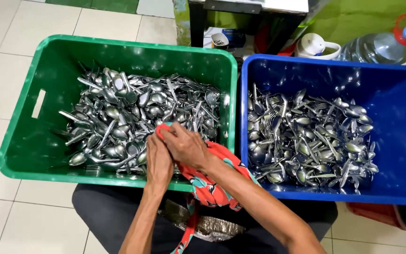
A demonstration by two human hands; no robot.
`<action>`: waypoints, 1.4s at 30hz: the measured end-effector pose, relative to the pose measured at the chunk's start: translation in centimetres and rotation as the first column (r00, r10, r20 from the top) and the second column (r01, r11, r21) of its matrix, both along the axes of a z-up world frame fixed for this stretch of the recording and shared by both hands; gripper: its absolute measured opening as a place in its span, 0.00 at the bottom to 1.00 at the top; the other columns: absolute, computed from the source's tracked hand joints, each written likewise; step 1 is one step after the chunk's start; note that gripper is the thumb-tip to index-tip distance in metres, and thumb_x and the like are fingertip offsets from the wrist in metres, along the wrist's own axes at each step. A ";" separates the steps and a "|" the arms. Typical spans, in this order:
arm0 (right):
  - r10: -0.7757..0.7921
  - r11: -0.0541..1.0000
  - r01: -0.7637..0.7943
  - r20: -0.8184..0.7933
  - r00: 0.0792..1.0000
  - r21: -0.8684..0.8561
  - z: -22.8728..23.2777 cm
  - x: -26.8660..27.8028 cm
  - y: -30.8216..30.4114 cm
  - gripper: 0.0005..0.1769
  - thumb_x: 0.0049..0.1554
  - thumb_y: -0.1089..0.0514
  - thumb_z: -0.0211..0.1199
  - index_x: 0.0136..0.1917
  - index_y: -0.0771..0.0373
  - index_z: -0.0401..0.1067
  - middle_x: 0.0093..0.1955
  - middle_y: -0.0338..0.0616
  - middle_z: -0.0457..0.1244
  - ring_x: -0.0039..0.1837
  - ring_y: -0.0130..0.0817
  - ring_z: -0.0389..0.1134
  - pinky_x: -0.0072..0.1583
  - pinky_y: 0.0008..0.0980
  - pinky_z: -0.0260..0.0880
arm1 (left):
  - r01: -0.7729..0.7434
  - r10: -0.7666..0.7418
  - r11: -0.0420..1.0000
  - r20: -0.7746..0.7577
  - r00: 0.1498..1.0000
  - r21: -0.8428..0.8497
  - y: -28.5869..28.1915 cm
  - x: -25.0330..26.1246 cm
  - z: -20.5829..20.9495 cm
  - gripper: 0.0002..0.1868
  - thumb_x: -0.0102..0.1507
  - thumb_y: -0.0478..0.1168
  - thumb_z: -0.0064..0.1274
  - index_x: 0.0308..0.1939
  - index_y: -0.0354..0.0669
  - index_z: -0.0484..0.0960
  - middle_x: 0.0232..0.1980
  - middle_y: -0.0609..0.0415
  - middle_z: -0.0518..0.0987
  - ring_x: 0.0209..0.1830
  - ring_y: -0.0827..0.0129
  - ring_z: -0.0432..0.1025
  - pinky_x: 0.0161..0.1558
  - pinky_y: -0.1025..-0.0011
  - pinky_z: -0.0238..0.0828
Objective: Wiping spoons with a cloth and placing them back into a container.
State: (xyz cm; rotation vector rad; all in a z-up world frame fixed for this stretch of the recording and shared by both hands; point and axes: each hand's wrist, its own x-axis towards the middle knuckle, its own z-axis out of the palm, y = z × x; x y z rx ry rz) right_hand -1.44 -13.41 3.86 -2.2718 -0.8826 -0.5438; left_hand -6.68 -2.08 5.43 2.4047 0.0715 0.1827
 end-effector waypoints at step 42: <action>0.158 0.719 0.569 -0.891 0.426 0.399 -8.0 4.7 -4.9 0.13 0.59 0.42 0.66 0.51 0.47 0.83 0.43 0.38 0.73 0.52 0.27 0.71 0.57 0.33 0.71 | -0.258 0.216 0.917 -0.165 0.962 -0.305 1.7 1.7 2.4 0.45 0.71 0.47 0.45 0.78 0.28 0.34 0.69 0.23 0.61 0.73 0.34 0.56 0.70 0.39 0.52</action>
